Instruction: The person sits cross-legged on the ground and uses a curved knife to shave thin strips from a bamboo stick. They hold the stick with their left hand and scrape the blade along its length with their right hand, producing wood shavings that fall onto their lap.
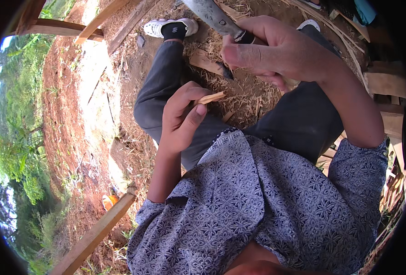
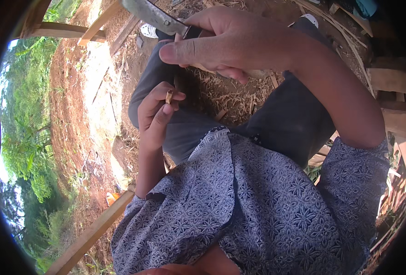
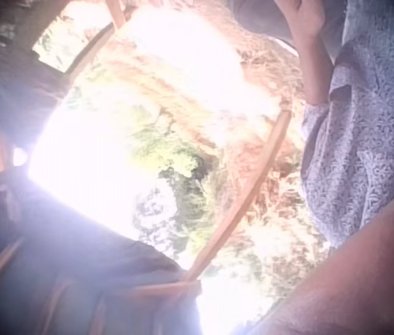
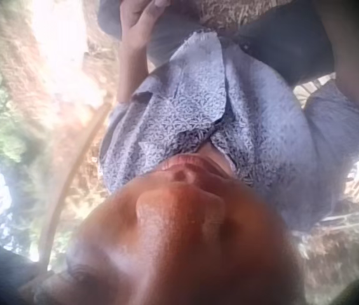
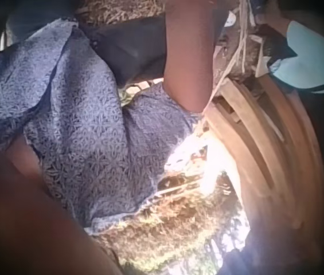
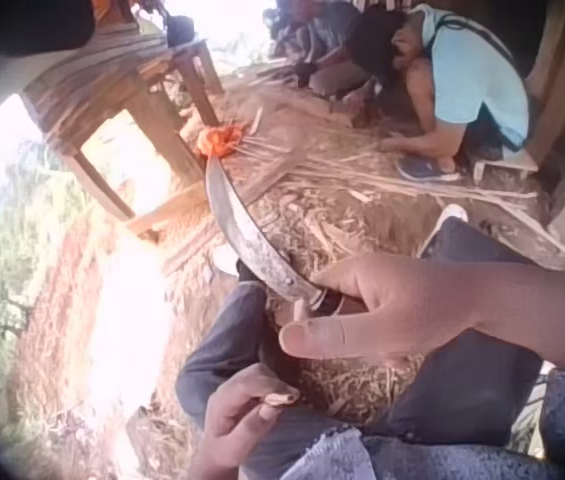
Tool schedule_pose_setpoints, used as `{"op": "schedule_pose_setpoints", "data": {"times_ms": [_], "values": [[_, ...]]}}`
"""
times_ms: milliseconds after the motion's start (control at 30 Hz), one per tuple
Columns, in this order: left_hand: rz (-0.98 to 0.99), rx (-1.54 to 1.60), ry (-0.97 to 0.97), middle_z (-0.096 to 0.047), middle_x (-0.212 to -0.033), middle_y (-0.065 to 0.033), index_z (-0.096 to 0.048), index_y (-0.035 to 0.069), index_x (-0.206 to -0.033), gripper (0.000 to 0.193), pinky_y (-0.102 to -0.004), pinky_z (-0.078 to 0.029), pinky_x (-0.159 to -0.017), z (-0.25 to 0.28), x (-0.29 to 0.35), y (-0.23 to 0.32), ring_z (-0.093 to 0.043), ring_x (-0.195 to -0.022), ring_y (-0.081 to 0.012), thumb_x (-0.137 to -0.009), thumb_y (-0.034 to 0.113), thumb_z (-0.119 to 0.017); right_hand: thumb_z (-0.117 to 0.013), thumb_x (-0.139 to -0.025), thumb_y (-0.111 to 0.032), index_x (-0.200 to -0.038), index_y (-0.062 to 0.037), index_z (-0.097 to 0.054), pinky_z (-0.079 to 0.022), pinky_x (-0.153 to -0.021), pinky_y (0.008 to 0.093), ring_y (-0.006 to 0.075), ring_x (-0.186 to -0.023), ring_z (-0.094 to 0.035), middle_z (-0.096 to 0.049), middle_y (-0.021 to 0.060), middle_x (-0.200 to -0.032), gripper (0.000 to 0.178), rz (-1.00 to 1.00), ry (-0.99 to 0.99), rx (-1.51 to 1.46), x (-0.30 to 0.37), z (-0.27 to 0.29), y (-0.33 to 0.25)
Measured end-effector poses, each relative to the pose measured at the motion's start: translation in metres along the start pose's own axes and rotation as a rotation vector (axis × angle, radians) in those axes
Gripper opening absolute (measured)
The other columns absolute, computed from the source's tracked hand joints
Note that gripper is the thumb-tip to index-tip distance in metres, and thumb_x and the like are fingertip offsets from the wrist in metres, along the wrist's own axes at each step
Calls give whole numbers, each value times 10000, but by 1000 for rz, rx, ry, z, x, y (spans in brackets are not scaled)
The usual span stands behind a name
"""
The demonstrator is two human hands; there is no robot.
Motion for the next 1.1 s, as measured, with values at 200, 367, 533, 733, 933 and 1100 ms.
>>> {"op": "schedule_pose_setpoints", "data": {"times_ms": [200, 367, 533, 733, 933, 1100], "values": [[-17, 36, 54, -595, -906, -80, -669, -43, -1073, 210, -288, -401, -732, -27, -17, -5, -523, -798, -160, -943, 110, -606, -745, -964, -386, -991, -83, -641, -396, -404, 188, -6, -502, -510, -592, -49, -712, 322, 52, -10, 164, 26, 8, -7], [60, 49, 47, -620, -930, -68, -658, -36, -1127, 230, -273, -410, -738, -45, -23, -7, -522, -813, -127, -1013, 144, -572, -726, -961, -393, -1066, -38, -649, -395, -404, 235, 67, -414, -513, -588, -11, -571, 378, 150, 65, 185, 29, 23, 2], [275, 165, 8, -637, -911, -45, -618, -11, -1228, 242, -245, -436, -762, -58, -24, -15, -555, -848, -87, -1076, 143, -508, -671, -1021, -310, -1085, -61, -629, -391, -399, 192, 4, -467, -486, -545, -52, -619, 260, 122, 144, 142, 32, 40, 13], [378, 252, 184, -680, -859, -80, -540, -3, -1317, 289, -200, -457, -544, -56, -19, -21, -578, -625, -68, -1111, 186, -468, -566, -1074, -262, -1269, -66, -554, -437, -572, 281, 79, -629, -552, -600, 16, -743, 277, 50, 292, 150, 21, 57, 19], [347, 321, 310, -685, -778, -104, -499, -2, -1343, 299, -179, -370, -395, -46, -15, -12, -491, -417, -63, -1113, 186, -469, -469, -1088, -211, -1437, -144, -495, -533, -690, 343, 168, -710, -683, -674, 79, -833, 356, 271, 240, 554, 25, 10, 29], [380, 415, 380, -618, -692, -71, -455, -2, -1399, 345, -193, -357, -382, -46, -8, -10, -454, -391, -69, -1123, 205, -434, -555, -1058, -191, -1300, -156, -549, -491, -630, 389, 220, -669, -677, -669, 105, -823, 245, 482, 248, 559, 20, -14, 30]]}}
Point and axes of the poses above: each hand's wrist, its own x-axis away from the middle knuckle, its own z-axis out of the back of the hand, y = z × x, the point moved 8 cm from there along -x, towards the middle knuckle
